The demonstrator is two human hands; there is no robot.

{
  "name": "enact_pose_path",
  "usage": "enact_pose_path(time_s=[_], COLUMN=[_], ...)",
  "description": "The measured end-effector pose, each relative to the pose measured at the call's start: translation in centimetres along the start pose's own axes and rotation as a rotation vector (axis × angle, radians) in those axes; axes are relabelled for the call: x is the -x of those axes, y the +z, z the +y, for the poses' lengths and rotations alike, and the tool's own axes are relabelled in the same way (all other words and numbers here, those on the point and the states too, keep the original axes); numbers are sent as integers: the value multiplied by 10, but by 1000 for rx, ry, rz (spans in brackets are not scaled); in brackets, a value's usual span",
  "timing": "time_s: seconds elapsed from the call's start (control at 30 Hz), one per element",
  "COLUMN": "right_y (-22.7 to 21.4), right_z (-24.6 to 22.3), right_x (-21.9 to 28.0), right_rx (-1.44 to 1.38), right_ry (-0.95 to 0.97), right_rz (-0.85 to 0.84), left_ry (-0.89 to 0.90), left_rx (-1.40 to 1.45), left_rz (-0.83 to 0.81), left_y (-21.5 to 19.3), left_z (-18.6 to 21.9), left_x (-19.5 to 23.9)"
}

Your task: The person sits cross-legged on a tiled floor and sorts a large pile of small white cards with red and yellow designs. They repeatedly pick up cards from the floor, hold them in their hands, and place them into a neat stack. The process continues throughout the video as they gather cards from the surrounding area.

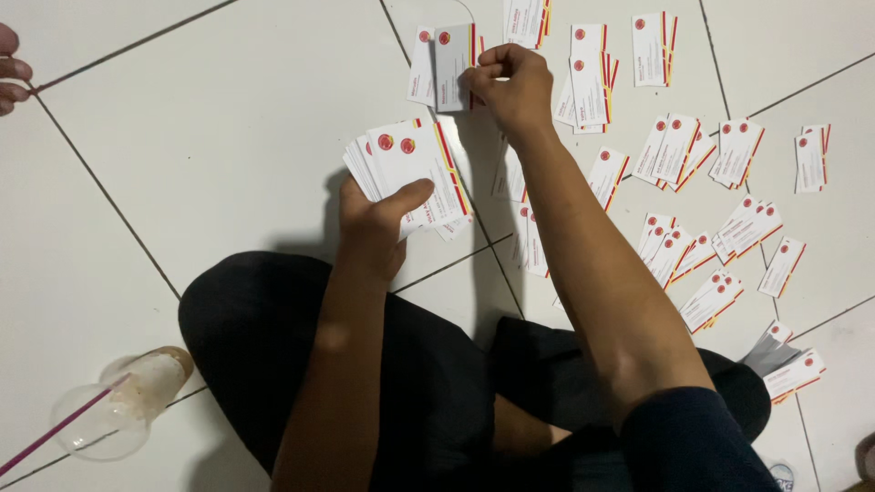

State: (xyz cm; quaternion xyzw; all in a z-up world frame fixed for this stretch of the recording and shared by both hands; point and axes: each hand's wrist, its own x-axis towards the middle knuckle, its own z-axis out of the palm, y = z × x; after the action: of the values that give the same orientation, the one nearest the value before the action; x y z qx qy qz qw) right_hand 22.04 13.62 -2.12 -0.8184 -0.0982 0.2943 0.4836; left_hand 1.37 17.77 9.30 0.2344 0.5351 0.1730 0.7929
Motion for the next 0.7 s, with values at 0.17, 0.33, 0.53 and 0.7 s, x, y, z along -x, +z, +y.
enact_pose_path(time_s=[0.17,0.33,0.53,0.7], right_y=[-20,-40,-61,-77], right_z=[-17,2,20,15], right_x=[48,137,183,222], right_rx=[184,-340,-462,-548], right_ry=[-186,-232,-186,-101], right_rz=[180,-291,-164,-194], left_ry=[61,354,97,207], left_rx=[-23,-52,35,-158], left_rz=[-190,-535,-525,-589], left_y=[-5,-22,-17,-26], left_z=[-4,-41,-28,-46], left_x=[-8,-12,35,45])
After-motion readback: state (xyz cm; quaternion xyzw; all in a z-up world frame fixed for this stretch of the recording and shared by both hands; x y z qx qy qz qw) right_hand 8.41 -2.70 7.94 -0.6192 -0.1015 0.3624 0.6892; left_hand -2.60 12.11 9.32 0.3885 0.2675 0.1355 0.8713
